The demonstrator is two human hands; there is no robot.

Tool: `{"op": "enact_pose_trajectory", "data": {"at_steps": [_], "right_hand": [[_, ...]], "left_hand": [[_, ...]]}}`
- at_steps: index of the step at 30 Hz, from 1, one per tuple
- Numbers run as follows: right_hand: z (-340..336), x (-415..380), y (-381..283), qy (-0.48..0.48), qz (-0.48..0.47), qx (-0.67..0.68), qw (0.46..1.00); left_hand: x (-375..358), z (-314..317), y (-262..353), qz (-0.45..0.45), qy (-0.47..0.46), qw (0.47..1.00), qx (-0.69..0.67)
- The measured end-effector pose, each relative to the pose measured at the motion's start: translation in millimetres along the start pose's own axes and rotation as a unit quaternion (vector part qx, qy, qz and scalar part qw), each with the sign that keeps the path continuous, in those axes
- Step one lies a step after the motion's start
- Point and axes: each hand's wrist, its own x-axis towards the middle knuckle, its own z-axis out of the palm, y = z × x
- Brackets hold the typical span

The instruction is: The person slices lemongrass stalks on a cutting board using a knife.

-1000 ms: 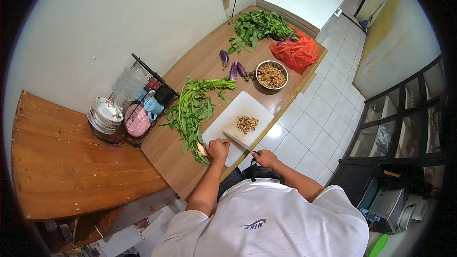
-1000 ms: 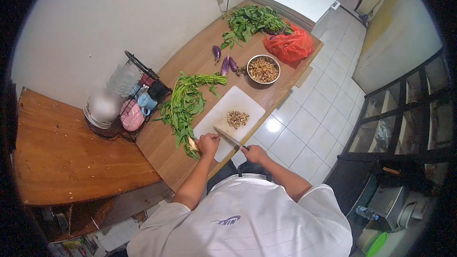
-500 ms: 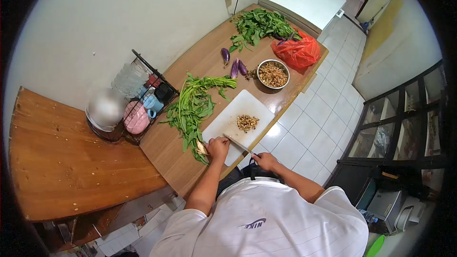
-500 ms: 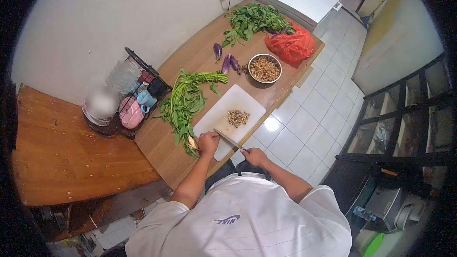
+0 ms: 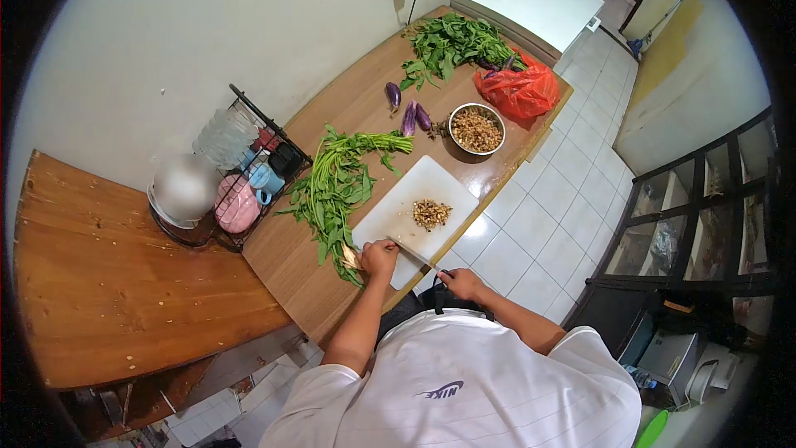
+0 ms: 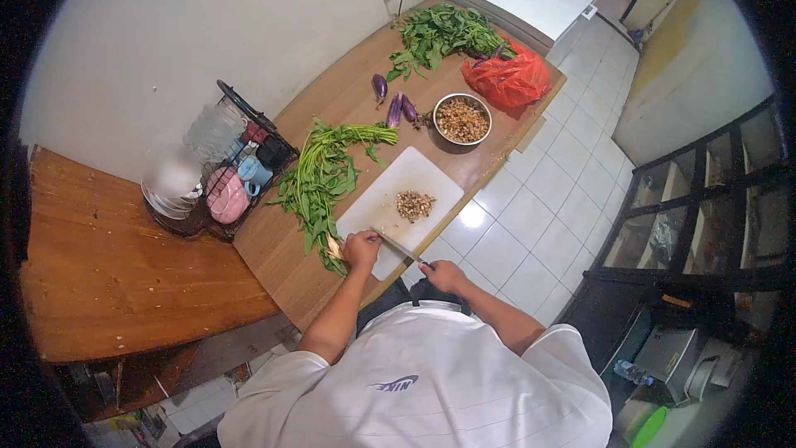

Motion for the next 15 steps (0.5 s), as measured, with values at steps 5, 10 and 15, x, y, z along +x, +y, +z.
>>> {"op": "enact_pose_trajectory", "data": {"at_steps": [5,10,15], "right_hand": [[-2.8,5.5,-4.2,0.026,-0.006,0.0,1.0],[-12.4,-3.2,-6.7,-0.044,0.023,0.037,0.998],[2.4,0.6,3.8,0.01,-0.013,-0.001,1.0]], "left_hand": [[-2.2,-3.0,2.9,0.017,0.015,1.0,-0.001],[-3.4,-4.1,0.6,-0.015,0.018,1.0,-0.011],[-2.3,-4.8,0.7,-0.021,-0.003,1.0,-0.008]]}}
